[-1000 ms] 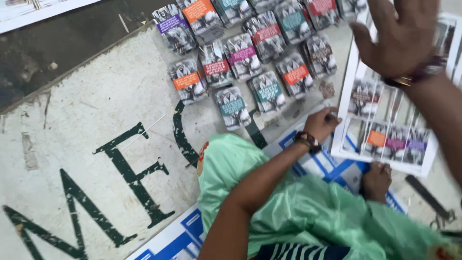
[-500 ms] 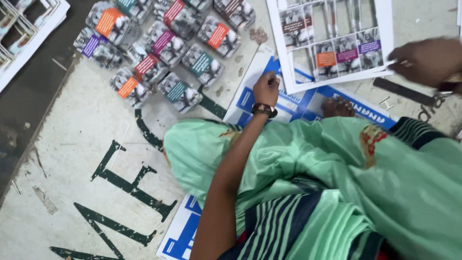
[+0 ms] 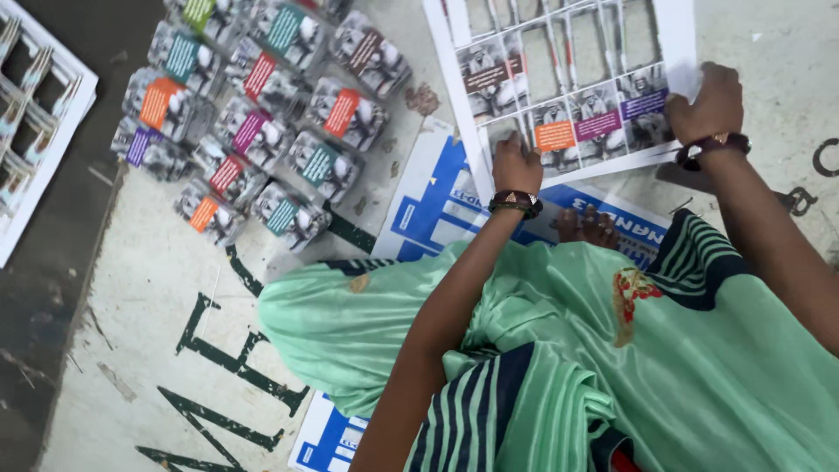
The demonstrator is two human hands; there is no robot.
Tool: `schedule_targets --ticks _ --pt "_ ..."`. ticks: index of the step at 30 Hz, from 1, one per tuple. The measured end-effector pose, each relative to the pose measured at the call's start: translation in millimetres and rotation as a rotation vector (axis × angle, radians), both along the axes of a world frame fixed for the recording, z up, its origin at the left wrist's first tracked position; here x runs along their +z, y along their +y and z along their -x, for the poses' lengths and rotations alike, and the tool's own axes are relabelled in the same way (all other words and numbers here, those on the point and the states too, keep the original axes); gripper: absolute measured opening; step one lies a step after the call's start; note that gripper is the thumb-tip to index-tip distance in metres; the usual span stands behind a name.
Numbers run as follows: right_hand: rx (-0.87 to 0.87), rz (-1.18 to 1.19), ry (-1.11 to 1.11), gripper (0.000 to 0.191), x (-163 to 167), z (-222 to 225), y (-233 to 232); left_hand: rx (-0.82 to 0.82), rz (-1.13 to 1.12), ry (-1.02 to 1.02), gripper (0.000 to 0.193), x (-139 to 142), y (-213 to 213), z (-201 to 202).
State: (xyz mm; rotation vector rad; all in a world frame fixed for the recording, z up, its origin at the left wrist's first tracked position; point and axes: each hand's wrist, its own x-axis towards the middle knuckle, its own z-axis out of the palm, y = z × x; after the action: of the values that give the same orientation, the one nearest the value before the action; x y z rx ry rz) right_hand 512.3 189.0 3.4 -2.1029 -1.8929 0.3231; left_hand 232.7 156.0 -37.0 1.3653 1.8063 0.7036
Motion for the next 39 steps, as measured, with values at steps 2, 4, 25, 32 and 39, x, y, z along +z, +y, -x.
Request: schedule_targets --ticks 2,4,25,32,39 --pt "-0.253 0.16 0.19 0.064 -5 -8 4 0.004 -0.021 0.035 0.058 1 2 -13" --pt "-0.204 0.125 0.027 0.047 -13 -4 1 0.043 -0.024 0.109 0.062 7 2 -27" --pt "-0.162 0.022 -0.067 0.04 1 -4 -24 0.162 0.141 0.099 0.062 48 10 -15" --pt "-0.146 -0.019 -0.015 0.042 -7 -7 -41 0.156 0.163 0.102 0.075 57 8 -15" --pt "-0.209 0.092 -0.032 0.039 -10 -9 -41 0.119 0.143 0.145 0.075 45 5 -21"
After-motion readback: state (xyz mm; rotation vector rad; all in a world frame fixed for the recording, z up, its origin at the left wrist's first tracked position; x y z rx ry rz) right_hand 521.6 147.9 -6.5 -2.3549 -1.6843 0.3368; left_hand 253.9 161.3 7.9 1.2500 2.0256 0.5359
